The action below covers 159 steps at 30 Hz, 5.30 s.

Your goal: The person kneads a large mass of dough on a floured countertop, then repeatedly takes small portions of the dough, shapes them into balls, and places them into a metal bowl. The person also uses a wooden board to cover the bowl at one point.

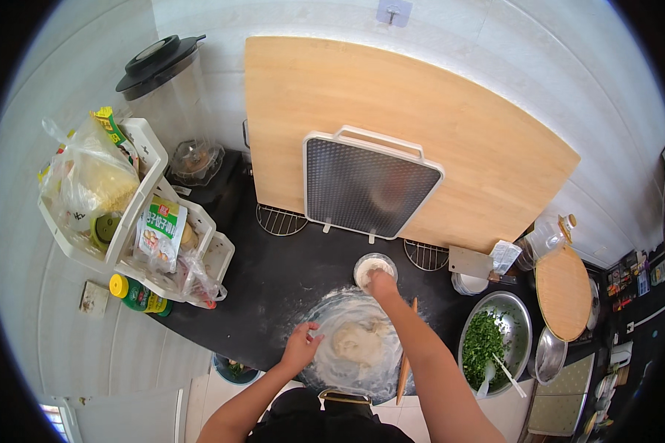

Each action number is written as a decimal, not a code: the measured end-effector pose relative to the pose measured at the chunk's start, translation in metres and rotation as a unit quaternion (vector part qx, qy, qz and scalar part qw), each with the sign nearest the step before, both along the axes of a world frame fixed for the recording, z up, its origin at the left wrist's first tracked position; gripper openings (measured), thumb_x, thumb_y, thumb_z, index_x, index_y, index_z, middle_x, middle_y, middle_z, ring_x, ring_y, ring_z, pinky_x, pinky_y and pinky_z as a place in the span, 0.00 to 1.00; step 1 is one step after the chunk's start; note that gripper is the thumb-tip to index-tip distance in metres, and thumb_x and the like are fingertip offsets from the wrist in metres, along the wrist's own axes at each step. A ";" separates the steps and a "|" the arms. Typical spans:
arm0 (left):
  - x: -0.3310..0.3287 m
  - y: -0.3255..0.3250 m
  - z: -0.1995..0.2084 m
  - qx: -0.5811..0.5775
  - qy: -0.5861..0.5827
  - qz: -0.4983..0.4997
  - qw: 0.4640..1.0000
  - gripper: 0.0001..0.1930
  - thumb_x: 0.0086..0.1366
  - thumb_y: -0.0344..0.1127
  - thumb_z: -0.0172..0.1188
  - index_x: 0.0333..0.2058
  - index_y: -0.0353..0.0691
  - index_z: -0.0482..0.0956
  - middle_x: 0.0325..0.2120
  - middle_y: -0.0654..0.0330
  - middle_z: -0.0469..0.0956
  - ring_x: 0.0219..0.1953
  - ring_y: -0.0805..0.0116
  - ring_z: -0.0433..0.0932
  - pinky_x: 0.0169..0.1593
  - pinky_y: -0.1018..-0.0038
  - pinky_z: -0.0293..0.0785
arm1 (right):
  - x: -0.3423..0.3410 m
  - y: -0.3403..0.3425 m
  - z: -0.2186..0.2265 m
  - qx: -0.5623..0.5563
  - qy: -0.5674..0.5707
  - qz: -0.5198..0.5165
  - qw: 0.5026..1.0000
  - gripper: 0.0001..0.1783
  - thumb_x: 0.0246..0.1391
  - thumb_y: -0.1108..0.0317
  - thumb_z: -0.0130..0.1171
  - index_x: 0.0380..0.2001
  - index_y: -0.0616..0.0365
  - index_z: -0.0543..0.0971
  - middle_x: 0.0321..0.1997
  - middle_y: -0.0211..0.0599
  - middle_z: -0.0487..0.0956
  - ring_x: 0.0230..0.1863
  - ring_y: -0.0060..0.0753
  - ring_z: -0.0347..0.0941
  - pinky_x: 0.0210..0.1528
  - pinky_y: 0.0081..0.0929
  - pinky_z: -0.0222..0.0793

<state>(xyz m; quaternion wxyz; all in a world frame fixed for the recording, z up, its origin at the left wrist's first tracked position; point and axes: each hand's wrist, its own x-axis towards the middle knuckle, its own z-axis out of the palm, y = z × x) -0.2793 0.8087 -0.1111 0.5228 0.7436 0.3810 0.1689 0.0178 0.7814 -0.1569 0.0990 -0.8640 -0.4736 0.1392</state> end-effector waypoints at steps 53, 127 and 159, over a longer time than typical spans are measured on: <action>0.030 -0.024 -0.024 -0.086 0.085 -0.088 0.989 0.39 0.43 0.56 0.67 0.46 0.28 0.69 0.44 0.44 0.70 0.46 0.53 0.71 0.48 0.66 0.67 | -0.136 -0.130 0.066 0.250 0.152 -0.015 0.956 0.19 0.38 0.72 0.60 0.39 0.63 0.76 0.42 0.50 0.73 0.44 0.50 0.69 0.47 0.36 0.67; 0.033 -0.042 -0.047 -0.148 0.068 -0.088 0.983 0.26 0.51 0.46 0.63 0.44 0.34 0.70 0.31 0.50 0.77 0.35 0.58 0.77 0.40 0.68 0.71 | -0.097 -0.135 -0.027 0.161 0.200 -0.292 0.921 0.14 0.51 0.63 0.54 0.26 0.65 0.78 0.28 0.46 0.78 0.32 0.38 0.75 0.37 0.30 0.69; 0.020 -0.030 -0.036 -0.048 -0.008 -0.053 0.997 0.14 0.50 0.29 0.57 0.36 0.32 0.71 0.32 0.44 0.73 0.36 0.49 0.73 0.40 0.64 0.70 | -0.141 -0.060 0.021 0.268 0.175 -0.188 0.929 0.20 0.54 0.52 0.49 0.25 0.61 0.76 0.26 0.45 0.75 0.29 0.48 0.71 0.32 0.37 0.65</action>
